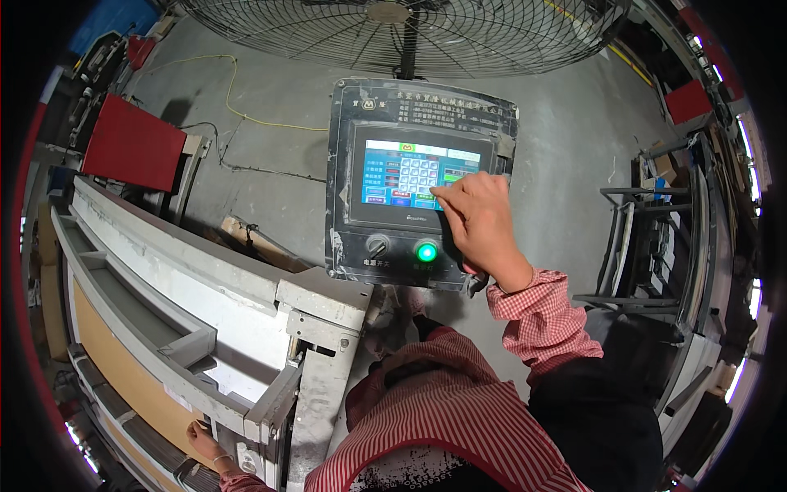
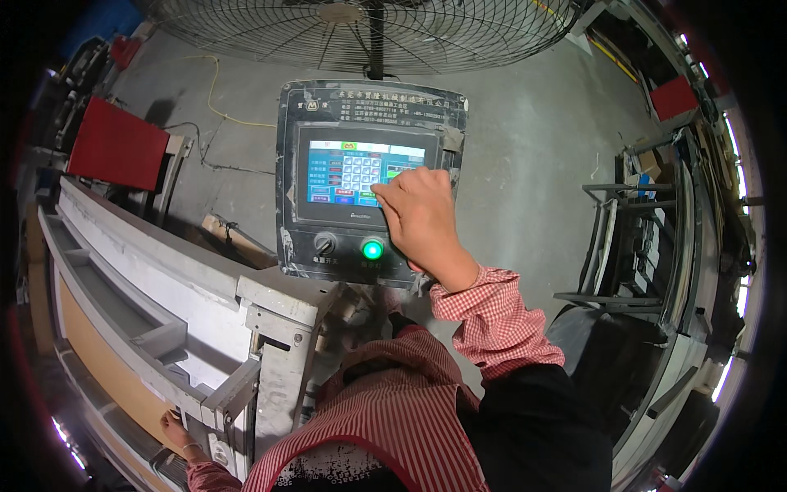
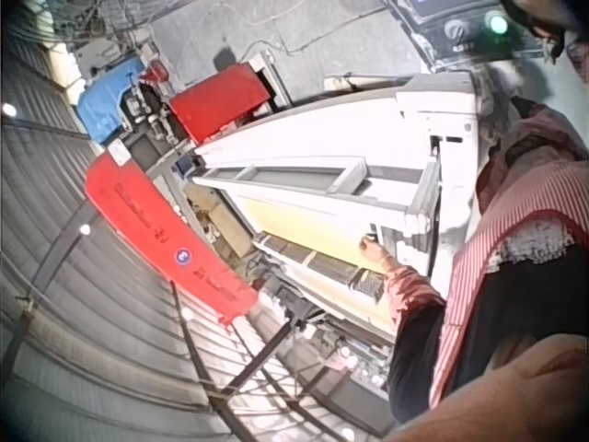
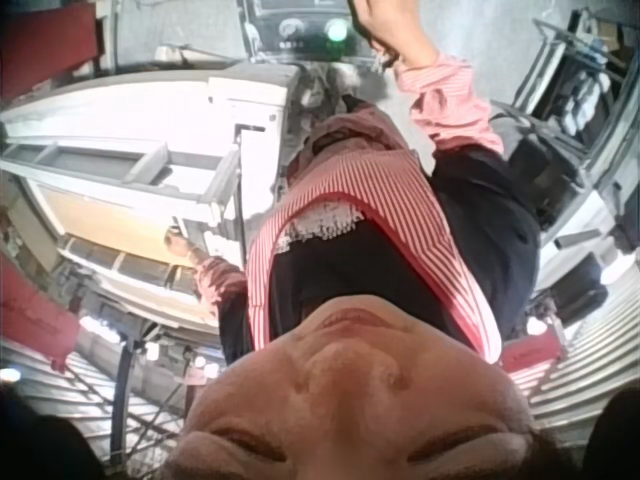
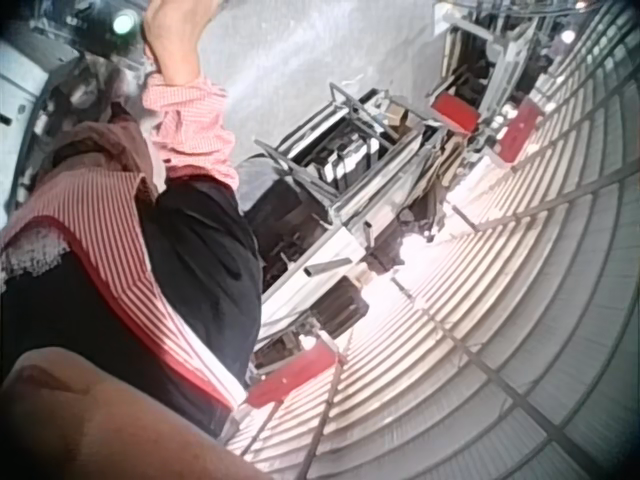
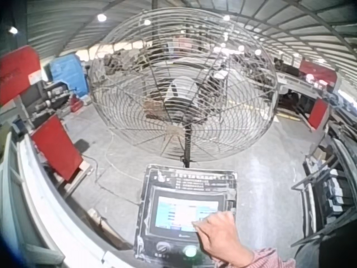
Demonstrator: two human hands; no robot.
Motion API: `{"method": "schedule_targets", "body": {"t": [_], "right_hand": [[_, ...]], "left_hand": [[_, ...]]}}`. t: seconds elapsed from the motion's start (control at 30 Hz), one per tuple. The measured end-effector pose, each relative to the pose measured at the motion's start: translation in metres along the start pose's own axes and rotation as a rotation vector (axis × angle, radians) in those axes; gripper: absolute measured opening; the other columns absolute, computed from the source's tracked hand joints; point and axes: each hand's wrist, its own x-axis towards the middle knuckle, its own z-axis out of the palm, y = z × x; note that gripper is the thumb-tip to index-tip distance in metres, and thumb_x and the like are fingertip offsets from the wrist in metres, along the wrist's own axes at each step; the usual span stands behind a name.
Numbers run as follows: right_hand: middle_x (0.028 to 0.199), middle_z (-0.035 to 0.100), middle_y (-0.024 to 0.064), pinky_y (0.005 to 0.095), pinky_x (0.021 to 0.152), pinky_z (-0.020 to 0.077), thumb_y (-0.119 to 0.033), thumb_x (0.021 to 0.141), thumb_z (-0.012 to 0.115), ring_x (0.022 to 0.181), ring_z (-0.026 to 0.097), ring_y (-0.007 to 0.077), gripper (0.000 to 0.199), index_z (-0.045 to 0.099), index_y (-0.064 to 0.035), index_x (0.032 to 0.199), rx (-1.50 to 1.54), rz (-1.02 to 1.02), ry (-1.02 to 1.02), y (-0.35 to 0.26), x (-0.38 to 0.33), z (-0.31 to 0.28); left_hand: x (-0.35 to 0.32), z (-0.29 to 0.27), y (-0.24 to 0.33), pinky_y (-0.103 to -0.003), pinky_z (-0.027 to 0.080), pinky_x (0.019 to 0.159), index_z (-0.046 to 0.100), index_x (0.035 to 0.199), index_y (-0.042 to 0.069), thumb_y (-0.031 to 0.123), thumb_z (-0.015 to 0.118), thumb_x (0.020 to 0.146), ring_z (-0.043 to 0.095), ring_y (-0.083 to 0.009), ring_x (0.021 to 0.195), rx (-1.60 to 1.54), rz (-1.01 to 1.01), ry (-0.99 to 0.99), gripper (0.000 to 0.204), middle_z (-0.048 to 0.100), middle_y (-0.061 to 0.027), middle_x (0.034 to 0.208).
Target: Operate an industrial wood-cutting or panel-processing machine, adjusting settings on a control panel and handling wood materials.
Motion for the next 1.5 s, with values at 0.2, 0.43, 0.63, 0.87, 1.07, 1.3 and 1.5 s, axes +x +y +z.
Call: {"method": "schedule_targets", "body": {"t": [0.2,0.43,0.63,0.87,1.07,1.3,1.5], "right_hand": [[0.075,0.055,0.0033,0.0358,0.073,0.0352,-0.008,0.077,0.068,0.077,0.052,0.0228,0.012,0.069,-0.0088,0.088,0.009,-0.003,-0.015,0.0,0.0,0.002],[0.076,0.055,0.0039,0.0364,0.072,0.0342,-0.007,0.079,0.065,0.076,0.052,0.0233,0.012,0.069,-0.0084,0.091,-0.089,0.089,0.089,0.022,-0.002,-0.018],[0.078,0.056,0.0039,0.0353,0.072,0.0336,-0.007,0.08,0.065,0.078,0.051,0.0229,0.012,0.069,-0.0084,0.091,-0.123,0.135,0.087,0.025,-0.003,-0.022],[0.077,0.056,0.0038,0.0357,0.072,0.0336,-0.006,0.08,0.064,0.077,0.051,0.0231,0.012,0.069,-0.0087,0.091,-0.154,0.125,0.066,0.028,0.004,-0.02],[0.075,0.055,0.0035,0.0364,0.072,0.0343,-0.007,0.076,0.067,0.078,0.052,0.0238,0.014,0.068,-0.0086,0.09,-0.007,-0.055,0.027,-0.004,0.01,0.001],[0.073,0.053,0.0033,0.0358,0.07,0.0341,-0.008,0.076,0.068,0.074,0.05,0.0227,0.014,0.069,-0.0083,0.09,0.015,-0.072,-0.032,-0.015,0.018,0.026],[0.078,0.056,0.0036,0.0366,0.074,0.0346,-0.012,0.079,0.067,0.078,0.051,0.0234,0.014,0.068,-0.0103,0.092,-0.003,-0.014,-0.01,-0.016,0.035,0.01]], "left_hand": [[0.0,0.002,0.002,-0.026,0.039,0.055,0.058,0.087,-0.001,0.02,0.055,0.092,0.047,-0.0113,0.061,0.002,0.028,-0.012,0.022,0.056,-0.0044,0.075],[-0.001,0.0,0.003,-0.025,0.038,0.053,0.057,0.088,-0.001,0.019,0.055,0.092,0.045,-0.0105,0.06,-0.052,-0.012,-0.025,0.021,0.056,-0.0038,0.074],[0.0,-0.001,0.002,-0.026,0.037,0.053,0.057,0.087,-0.001,0.019,0.055,0.092,0.045,-0.0103,0.059,-0.053,-0.002,-0.038,0.021,0.054,-0.003,0.071],[-0.005,0.003,0.013,-0.026,0.036,0.053,0.057,0.085,0.001,0.02,0.055,0.092,0.044,-0.0102,0.058,-0.031,0.014,-0.012,0.021,0.053,-0.0023,0.069],[-0.007,0.0,0.011,-0.026,0.036,0.052,0.057,0.085,0.0,0.021,0.055,0.092,0.043,-0.0101,0.057,-0.093,-0.01,-0.03,0.022,0.051,-0.0016,0.068],[-0.014,-0.001,0.011,-0.025,0.034,0.053,0.057,0.085,0.002,0.02,0.055,0.093,0.042,-0.009,0.058,-0.104,-0.022,-0.049,0.021,0.05,-0.0007,0.066],[-0.022,-0.005,0.031,-0.024,0.034,0.053,0.057,0.083,0.002,0.02,0.054,0.093,0.041,-0.0087,0.057,-0.081,0.035,0.0,0.021,0.049,0.0,0.066]]}}
